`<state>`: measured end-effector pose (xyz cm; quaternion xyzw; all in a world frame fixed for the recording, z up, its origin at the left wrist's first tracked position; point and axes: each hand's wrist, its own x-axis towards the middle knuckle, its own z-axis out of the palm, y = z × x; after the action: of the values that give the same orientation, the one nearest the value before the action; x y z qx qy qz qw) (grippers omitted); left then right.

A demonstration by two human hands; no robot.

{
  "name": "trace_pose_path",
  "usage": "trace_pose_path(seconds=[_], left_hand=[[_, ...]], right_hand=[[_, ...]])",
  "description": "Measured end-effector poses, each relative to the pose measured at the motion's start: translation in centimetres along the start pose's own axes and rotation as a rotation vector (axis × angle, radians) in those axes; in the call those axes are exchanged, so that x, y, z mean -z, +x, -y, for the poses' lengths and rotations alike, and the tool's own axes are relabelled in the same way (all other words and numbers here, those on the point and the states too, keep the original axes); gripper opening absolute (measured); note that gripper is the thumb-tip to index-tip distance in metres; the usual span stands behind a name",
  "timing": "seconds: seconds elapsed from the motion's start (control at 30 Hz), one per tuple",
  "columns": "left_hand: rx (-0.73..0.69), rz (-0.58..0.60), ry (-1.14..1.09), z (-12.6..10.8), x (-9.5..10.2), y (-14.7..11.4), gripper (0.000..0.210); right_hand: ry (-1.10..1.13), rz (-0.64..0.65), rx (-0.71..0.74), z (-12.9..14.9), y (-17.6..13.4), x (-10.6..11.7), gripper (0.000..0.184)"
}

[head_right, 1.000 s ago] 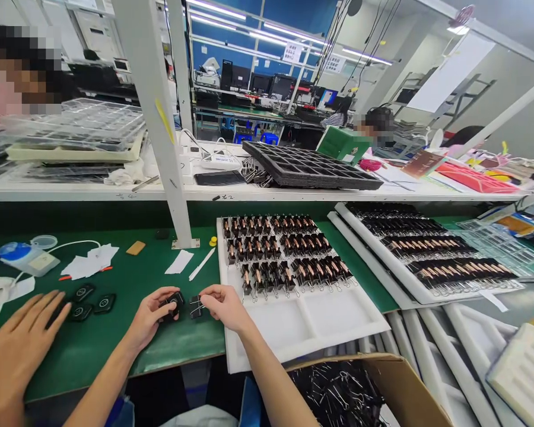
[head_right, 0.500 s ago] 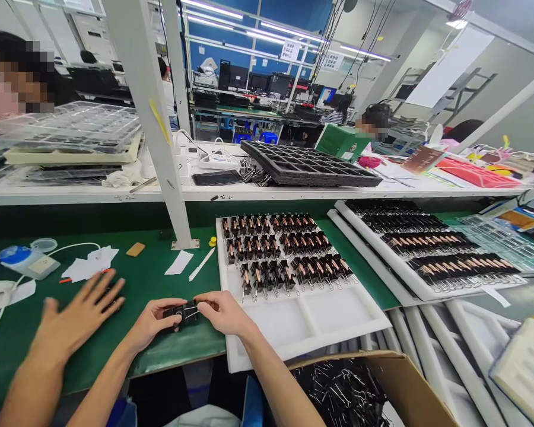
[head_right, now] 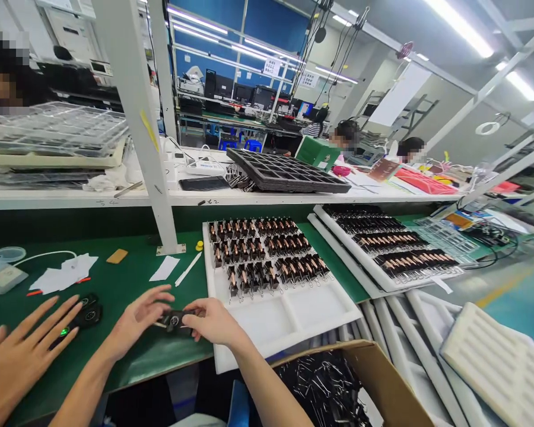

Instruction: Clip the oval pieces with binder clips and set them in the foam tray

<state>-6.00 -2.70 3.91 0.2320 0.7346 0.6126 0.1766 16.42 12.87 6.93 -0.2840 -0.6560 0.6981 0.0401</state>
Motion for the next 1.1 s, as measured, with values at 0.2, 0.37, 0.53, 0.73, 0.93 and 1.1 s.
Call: trace_pose_path(seconds=[0.2, 0.37, 0.53, 0.73, 0.93, 1.1], left_hand=[[0.003, 0.189, -0.065, 2.6, -2.3, -0.1, 0.048], [-0.041, 0.193, 0.158, 5.4, -1.5, -1.1, 0.046], [-0.043, 0.188, 0.138, 5.4, -1.5, -1.4, 0.046], [-0.063, 0.183, 0.154, 5.6, -1.6, -1.3, 0.045], [-0.234, 0.085, 0.302, 6.1, -0.7, -1.5, 0.035], [-0.485, -0.306, 0.760, 6.9, 3.7, -2.3, 0.029]], right_hand=[[-0.282, -0.690, 0.133, 0.7, -2.1, 2.6, 0.019], [-0.841, -0.861, 0.110, -0.5, -1.3, 3.3, 0.009], [-1.010, -0.887, 0.138, -2.2, 0.3, 3.0, 0.007], [-1.119, -0.835, 0.153, -3.3, 0.9, 3.0, 0.017], [-0.959, -0.912, 0.361, -2.8, -2.3, 3.2, 0.031], [-0.651, -1.458, 0.579, -7.5, -10.4, 6.5, 0.022]])
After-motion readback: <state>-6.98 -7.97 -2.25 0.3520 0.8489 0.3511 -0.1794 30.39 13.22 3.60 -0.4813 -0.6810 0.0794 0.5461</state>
